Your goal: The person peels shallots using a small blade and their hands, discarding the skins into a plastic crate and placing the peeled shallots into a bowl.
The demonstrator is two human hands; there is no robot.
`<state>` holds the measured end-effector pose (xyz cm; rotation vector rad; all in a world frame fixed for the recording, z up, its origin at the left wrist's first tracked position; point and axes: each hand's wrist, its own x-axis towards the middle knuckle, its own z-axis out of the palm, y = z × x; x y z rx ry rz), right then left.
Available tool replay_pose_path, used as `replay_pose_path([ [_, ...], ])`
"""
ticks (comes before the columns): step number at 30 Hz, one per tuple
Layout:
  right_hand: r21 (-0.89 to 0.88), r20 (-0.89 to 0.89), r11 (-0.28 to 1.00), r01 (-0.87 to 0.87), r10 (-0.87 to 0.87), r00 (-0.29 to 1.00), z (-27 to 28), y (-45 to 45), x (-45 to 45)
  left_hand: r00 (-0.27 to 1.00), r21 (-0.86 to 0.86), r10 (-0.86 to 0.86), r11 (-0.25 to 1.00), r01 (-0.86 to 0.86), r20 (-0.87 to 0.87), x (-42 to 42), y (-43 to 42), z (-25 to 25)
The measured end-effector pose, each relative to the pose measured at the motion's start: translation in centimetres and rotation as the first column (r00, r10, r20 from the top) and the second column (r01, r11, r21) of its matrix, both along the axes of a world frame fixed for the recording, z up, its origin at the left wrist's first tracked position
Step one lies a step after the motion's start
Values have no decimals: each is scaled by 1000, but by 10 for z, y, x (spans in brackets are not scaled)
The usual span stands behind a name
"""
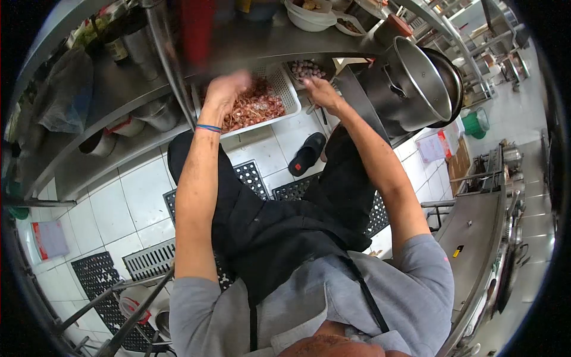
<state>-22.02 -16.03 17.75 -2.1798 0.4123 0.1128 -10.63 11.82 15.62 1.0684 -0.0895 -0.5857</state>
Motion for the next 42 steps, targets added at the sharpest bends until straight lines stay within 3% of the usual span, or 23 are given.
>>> replay_pose_path([
  [4, -117, 53, 993, 14, -8, 999, -6, -12, 11, 999, 67, -32, 997, 33, -10, 5, -11, -16],
  [6, -335, 19, 942, -6, 13, 1000, -3, -11, 18, 998, 30, -55, 998, 55, -8, 5, -17, -23],
  [10, -592, -244, 748, -301, 190, 951, -78, -41, 51, 996, 42, -82, 996, 83, -24, 1, -25, -19],
  [11, -555, -377, 771, -311, 100, 921, -91, -37, 55, 996, 47, -88, 995, 90, -32, -1, -27, -17],
  [14, -581, -451, 785, -214, -92, 888, -131, -26, 66, 995, 29, -87, 996, 89, -53, -5, -31, -6],
  [15, -541, -423, 809, -228, -28, 906, -163, -37, 76, 994, 21, -87, 996, 89, -60, -5, -31, -4],
  [18, -491, -382, 813, -314, 124, 916, -167, -38, 76, 993, -3, -87, 996, 87, -82, -4, -31, -1],
  [22, -494, -391, 824, -277, 74, 917, -174, -37, 78, 991, -12, -85, 996, 84, -103, -2, -33, 3],
  [24, -498, -382, 841, -213, 8, 924, -170, -35, 79, 991, -15, -89, 996, 88, -104, 0, -35, 3],
  [27, -492, -301, 834, -249, 106, 948, -150, -33, 70, 990, -16, -98, 995, 96, -99, -2, -38, 2],
  [30, -563, -314, 780, -273, 104, 944, -132, -30, 60, 991, 1, -101, 995, 101, -83, -4, -37, 5],
  [36, -611, -213, 782, -121, -15, 977, -109, -20, 50, 995, -22, -97, 995, 97, 5, -7, -19, 6],
  [37, -616, -172, 774, -149, 52, 984, -104, -19, 46, 996, -35, -94, 995, 94, 8, -8, -14, 6],
  [40, -628, -196, 763, -153, 35, 980, -96, -13, 48, 995, -53, -103, 993, 103, 14, -4, 1, 5],
  [41, -622, -218, 763, -174, 44, 975, -94, -12, 51, 991, -27, -128, 991, 129, 33, -1, 7, 5],
  [42, -636, -202, 747, -194, 81, 976, -92, -12, 52, 952, 200, -166, 973, 115, 257, 16, 7, -14],
])
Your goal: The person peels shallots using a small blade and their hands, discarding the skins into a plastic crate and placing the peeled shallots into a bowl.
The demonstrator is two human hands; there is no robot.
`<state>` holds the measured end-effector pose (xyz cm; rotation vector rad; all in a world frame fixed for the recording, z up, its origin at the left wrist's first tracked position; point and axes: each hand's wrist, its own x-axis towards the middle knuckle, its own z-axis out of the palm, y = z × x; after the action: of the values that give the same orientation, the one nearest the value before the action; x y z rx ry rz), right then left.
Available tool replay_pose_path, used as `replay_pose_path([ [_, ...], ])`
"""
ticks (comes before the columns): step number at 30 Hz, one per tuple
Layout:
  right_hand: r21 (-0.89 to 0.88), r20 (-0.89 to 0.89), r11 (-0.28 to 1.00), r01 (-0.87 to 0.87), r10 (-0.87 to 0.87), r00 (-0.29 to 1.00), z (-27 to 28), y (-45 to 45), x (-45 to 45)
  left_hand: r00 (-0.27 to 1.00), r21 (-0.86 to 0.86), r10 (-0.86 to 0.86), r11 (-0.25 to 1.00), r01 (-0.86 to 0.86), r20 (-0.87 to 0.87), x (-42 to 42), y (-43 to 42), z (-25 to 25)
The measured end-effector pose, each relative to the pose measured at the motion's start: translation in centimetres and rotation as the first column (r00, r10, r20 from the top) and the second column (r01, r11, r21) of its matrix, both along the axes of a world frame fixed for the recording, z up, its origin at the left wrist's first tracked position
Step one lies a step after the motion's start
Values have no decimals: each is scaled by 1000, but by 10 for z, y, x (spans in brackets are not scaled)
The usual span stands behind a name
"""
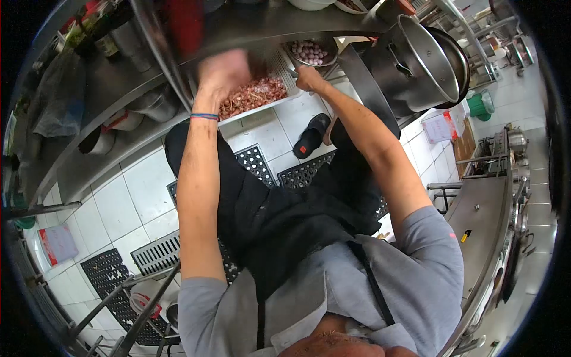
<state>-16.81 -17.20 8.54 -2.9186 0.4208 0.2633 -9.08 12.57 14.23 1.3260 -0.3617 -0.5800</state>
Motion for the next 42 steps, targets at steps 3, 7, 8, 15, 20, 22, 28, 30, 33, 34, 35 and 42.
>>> replay_pose_path([
  [3, -22, 28, 996, -88, 89, 996, 21, 13, -2, 963, 182, 21, 981, -73, 270, 25, -1, -33],
  [7, -57, 42, 987, -151, 154, 987, 53, 38, -15, 993, 25, 115, 993, -115, 0, -1, 1, 5],
  [8, -66, 47, 987, -144, 148, 988, 55, 42, -17, 958, 174, 45, 980, -97, 282, 21, -8, -30],
  [15, 6, 157, 994, -108, 106, 982, 26, 41, -14, 914, 274, -33, 958, -87, 404, 20, -12, -31],
  [20, -114, 173, 943, -313, 330, 928, 28, 32, -13, 885, 309, -51, 945, -107, 463, 22, -9, -27],
  [22, -59, 166, 942, -329, 334, 928, 43, 37, -21, 869, 320, -69, 942, -105, 489, 20, -10, -29],
  [28, 237, 118, 960, -149, 124, 985, 86, 36, -21, 991, 113, 19, 993, -34, 132, 3, -11, -9],
  [30, 224, 268, 953, -205, 143, 953, 81, 15, -11, 964, -189, 49, 977, -100, -261, -13, -12, 8],
  [33, 553, 400, 826, -111, -146, 905, 77, -18, 1, 954, -138, 68, 984, -113, -293, -12, -16, -2],
  [34, 697, 391, 715, -59, -310, 867, 79, -24, -1, 950, -97, 83, 988, -117, -300, -14, -18, -4],
  [35, 812, 365, 580, -67, -415, 833, 77, -30, -4, 953, -61, 85, 992, -107, -292, -17, -20, -6],
  [42, 930, 318, 363, -45, -741, 591, 97, -78, -31, 937, 258, 17, 963, 78, -349, -41, -60, -36],
])
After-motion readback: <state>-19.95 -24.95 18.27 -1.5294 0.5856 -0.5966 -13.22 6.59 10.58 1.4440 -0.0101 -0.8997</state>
